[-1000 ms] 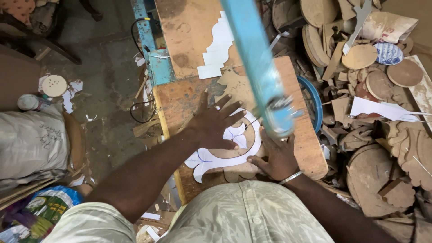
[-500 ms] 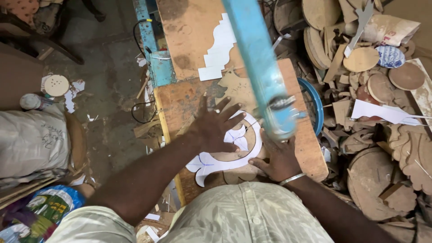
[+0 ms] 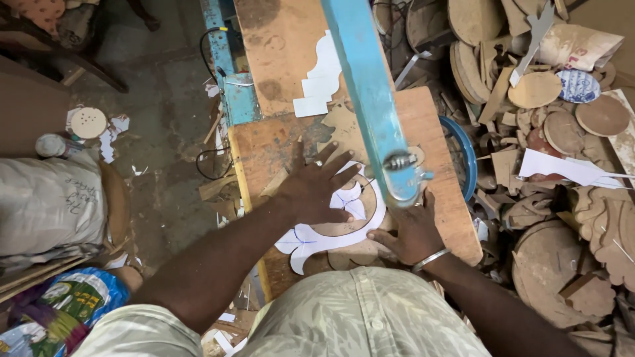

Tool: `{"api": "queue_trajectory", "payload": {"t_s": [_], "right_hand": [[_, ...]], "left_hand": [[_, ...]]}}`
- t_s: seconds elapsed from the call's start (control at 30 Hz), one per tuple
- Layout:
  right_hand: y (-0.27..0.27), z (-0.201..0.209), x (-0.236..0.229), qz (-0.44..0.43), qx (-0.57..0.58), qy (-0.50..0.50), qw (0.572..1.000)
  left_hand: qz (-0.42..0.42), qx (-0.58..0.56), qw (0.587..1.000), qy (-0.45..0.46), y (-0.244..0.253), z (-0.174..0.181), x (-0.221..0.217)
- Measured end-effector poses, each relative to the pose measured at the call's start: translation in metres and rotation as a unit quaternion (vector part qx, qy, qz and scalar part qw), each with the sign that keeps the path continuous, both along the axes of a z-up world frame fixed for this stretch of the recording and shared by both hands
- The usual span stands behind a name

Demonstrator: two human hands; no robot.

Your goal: Manually operate a fret saw to cut an intricate floral pattern out of a thin wood board.

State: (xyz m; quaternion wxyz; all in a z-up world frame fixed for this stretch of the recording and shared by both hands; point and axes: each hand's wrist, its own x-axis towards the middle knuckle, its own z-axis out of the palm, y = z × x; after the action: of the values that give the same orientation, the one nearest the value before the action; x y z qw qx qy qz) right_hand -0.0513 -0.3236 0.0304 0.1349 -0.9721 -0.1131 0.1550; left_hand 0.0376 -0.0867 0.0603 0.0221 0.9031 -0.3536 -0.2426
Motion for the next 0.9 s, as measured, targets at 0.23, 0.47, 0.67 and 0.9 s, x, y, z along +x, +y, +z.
{"api": "queue_trajectory", "payload": {"t_s": [0.23, 0.47, 0.67, 0.9], "right_hand": [[-0.007, -0.01, 0.001, 0.031, 0.042, -0.057, 0.997], [-0.018, -0.026, 0.002, 0.064, 0.044, -0.12, 0.99], [-0.024, -0.033, 0.004, 0.069, 0.067, -0.115, 0.989], [-0.033, -0.041, 0.009, 0.083, 0.059, -0.112, 0.988]], "left_hand": [[0.016, 0.007, 1.0, 0.009, -0.001, 0.002, -0.003], [0.026, -0.007, 1.0, -0.006, -0.001, -0.006, -0.007], [0.038, -0.004, 0.999, -0.015, -0.003, -0.004, -0.01], [0.054, -0.007, 0.998, -0.023, -0.005, -0.009, -0.013]]}}
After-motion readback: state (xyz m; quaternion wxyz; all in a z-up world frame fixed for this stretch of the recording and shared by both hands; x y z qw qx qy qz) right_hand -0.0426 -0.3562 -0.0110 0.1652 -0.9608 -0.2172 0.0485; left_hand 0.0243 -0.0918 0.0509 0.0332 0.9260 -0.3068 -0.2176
